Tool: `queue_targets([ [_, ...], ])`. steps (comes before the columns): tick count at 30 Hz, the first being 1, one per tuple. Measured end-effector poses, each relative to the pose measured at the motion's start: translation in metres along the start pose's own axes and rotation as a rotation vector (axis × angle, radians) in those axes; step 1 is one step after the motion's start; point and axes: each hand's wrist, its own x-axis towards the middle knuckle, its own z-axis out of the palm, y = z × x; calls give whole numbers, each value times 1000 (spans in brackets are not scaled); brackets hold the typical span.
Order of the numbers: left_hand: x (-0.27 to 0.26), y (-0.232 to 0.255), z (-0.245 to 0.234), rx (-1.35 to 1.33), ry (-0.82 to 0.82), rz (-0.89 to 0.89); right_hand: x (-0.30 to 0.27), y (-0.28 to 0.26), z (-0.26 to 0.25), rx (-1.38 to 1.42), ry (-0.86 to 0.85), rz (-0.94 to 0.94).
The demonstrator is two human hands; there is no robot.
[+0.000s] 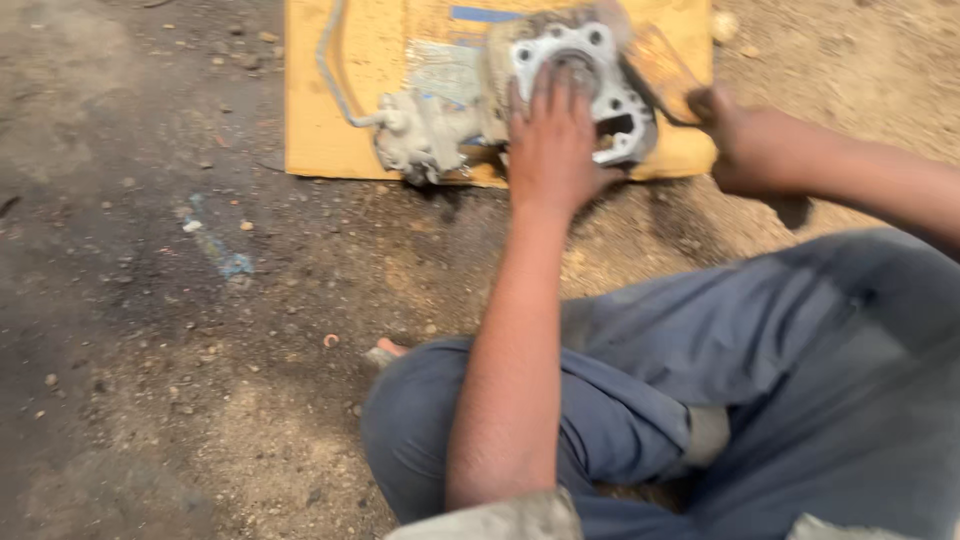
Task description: The person cleans a metal engine component using a wire brush and a small metal scraper while sitting on the ground.
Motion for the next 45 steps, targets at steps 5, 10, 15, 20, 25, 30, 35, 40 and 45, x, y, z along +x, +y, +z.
queue_targets([
  [5, -4, 11, -1, -2, -28, 2, 81, -21, -50, -134, -100, 237],
  [10, -5, -2, 1, 23, 4, 39, 79, -35, -58, -51, -36, 164],
  [15, 8, -23, 6, -69, -20, 137, -14, -25, -46, -78, -209, 256],
  [20, 5, -55, -7, 35, -17, 131, -73, -34, -20, 406, 187, 124],
  [25, -3, -4, -12, -21, 79, -299, -88, -37, 50, 683, 625, 26],
  [30, 39, 57, -10, -13, -13, -473, -52, -17, 60, 835, 546, 144],
  [35, 66, 50, 4, 19, -49, -470, -46, -6, 60, 806, 590, 75],
  [40, 72, 33, 8, 30, -156, -309, -67, -26, 41, 1099, 308, 304],
  [45, 53, 12, 10, 83, -268, 55, -61, -16, 54, 773, 694, -82],
])
